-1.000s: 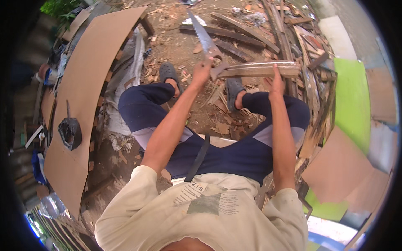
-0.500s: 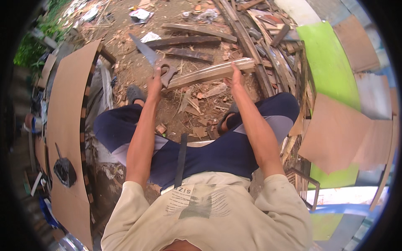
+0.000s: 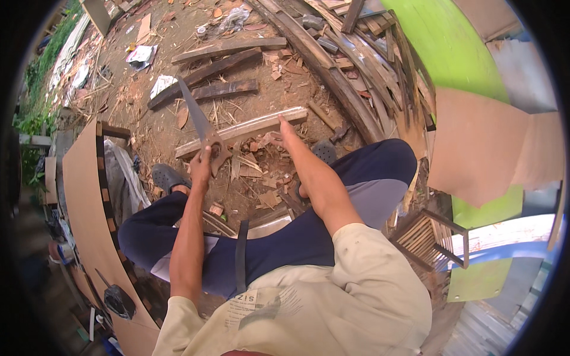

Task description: The person sits on the ground and uses a hammer to break a piece of wood into smaller pieces. They repeatedly strike the wood, reposition it, and gather the resulting fragments.

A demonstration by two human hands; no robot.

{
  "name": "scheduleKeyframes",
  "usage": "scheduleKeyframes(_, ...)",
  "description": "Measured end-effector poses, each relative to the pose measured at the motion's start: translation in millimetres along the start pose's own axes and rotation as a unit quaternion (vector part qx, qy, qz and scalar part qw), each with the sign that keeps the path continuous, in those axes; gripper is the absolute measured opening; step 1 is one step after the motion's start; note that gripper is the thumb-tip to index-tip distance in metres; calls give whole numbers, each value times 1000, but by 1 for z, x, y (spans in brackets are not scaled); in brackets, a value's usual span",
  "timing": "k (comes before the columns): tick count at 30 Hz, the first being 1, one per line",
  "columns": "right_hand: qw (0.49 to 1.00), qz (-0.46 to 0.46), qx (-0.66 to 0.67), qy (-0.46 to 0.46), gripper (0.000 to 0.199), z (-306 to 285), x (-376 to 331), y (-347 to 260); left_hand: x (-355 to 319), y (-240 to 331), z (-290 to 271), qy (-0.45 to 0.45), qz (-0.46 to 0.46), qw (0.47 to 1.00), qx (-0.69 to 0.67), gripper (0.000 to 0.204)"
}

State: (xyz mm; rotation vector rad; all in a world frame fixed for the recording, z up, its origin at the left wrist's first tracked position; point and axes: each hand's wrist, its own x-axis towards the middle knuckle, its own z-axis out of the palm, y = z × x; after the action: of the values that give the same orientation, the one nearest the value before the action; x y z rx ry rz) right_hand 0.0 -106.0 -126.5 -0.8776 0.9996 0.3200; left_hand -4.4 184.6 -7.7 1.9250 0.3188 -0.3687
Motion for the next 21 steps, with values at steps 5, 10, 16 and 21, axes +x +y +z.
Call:
scheduleKeyframes(5, 947, 45, -315, 55, 69, -56, 42, 18, 9, -16, 21, -13, -3, 998, 64, 57)
scheduleKeyframes(10, 790, -40, -560, 246, 51, -129, 51, -42, 13, -22, 22, -13, -25, 997, 76, 54)
scheduleKeyframes(16, 668, -35, -632, 392, 49, -269, 25, -87, 31, -56, 30, 10, -25, 997, 73, 53)
scheduleKeyframes(21, 695, 58, -592, 404, 57, -270, 17, -70, 25, -42, 31, -5, -75, 994, 83, 57)
